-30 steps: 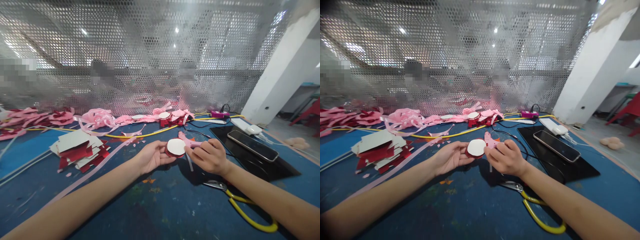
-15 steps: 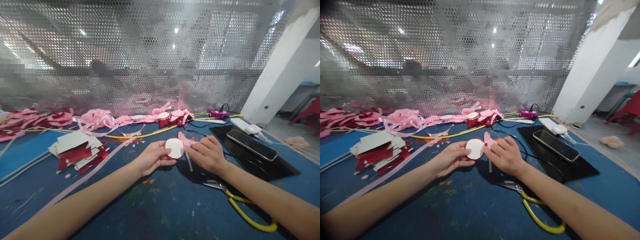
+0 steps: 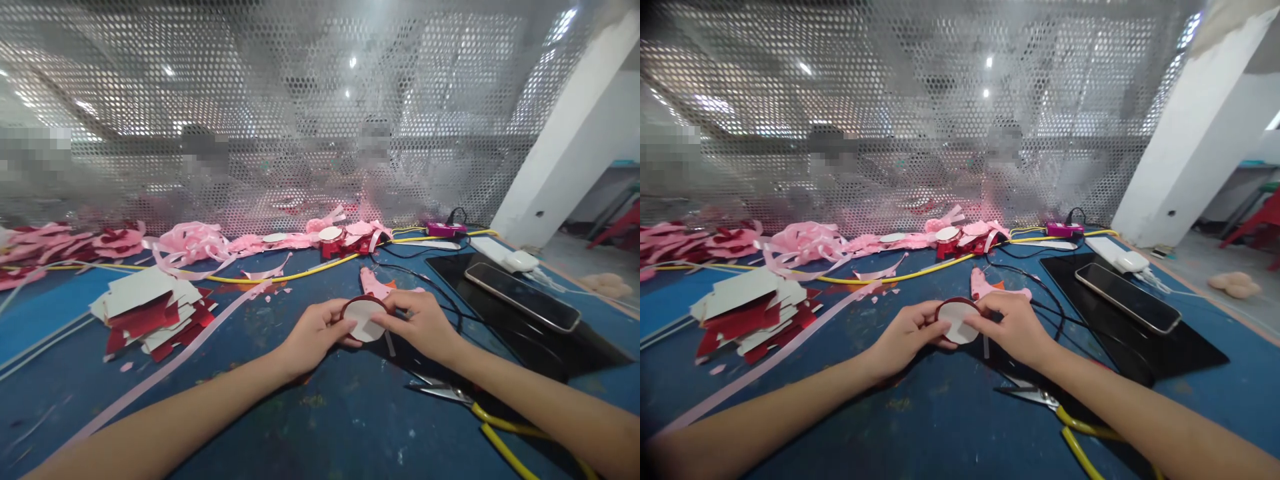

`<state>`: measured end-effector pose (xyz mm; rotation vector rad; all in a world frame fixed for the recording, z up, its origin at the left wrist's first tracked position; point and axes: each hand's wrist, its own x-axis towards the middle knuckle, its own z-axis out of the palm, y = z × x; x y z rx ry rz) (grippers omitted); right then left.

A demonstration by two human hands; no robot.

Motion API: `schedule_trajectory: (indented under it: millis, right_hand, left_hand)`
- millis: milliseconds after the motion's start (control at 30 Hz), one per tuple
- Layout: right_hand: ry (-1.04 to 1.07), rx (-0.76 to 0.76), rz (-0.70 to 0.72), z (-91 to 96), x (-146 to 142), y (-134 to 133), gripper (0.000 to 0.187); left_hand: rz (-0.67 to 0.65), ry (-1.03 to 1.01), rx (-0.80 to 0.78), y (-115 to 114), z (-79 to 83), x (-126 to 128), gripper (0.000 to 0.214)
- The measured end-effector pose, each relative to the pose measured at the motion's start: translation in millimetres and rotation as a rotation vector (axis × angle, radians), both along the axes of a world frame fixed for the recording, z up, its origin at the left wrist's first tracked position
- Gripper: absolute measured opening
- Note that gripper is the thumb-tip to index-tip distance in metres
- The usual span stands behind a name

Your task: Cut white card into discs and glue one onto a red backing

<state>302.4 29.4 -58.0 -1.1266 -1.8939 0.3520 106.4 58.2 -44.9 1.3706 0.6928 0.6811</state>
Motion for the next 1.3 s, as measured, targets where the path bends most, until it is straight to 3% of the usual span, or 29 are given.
schedule_trajectory:
  millis: [433, 600, 833, 900, 1033, 1100, 1167, 1300]
  right_hand:
    - [0.054, -0.068, -0.034, 1.4, -2.3, -2.7, 0.030]
    - [-0.019, -0.029, 0.009, 0.0, -1.5, -3.3, 0.031]
    - [-0.099, 0.075, 0.096, 1.9, -2.3, -5.6, 0.029]
    - [-0.057, 0.100, 0.047, 3.0, 1.3, -3.5, 0.026]
    - [-0.140, 0.188, -0.234, -0.2, 13.0, 7.0, 0.010]
    - [-0.316, 0.140, -0.276, -4.3, 16.8, 12.4, 0.029]
    - [-0.462, 0.049, -0.286, -8.3, 17.8, 15.8, 0.043]
    - [-0.596, 0.005, -0.373, -12.8, 17.1, 17.5, 0.048]
  left_hand:
    - [-0.035, 0.021, 0.017, 1.9, -1.5, 0.3, 0.025]
    - [0.083, 0.095, 0.188, 3.1, 0.1, -0.6, 0.019]
    - [0.191, 0.075, 0.217, 3.7, -1.7, -1.8, 0.008]
    - [0.264, 0.021, 0.188, 7.6, -4.5, -2.3, 0.009]
    - [0.586, -0.228, 0.012, 24.5, -7.3, -4.5, 0.014]
    - [0.709, -0.337, -0.102, 33.3, -6.5, -5.6, 0.014]
    - [0.746, -0.409, -0.184, 38.9, -5.3, -6.2, 0.016]
    - [0.695, -0.422, -0.193, 40.3, -4.9, -6.2, 0.016]
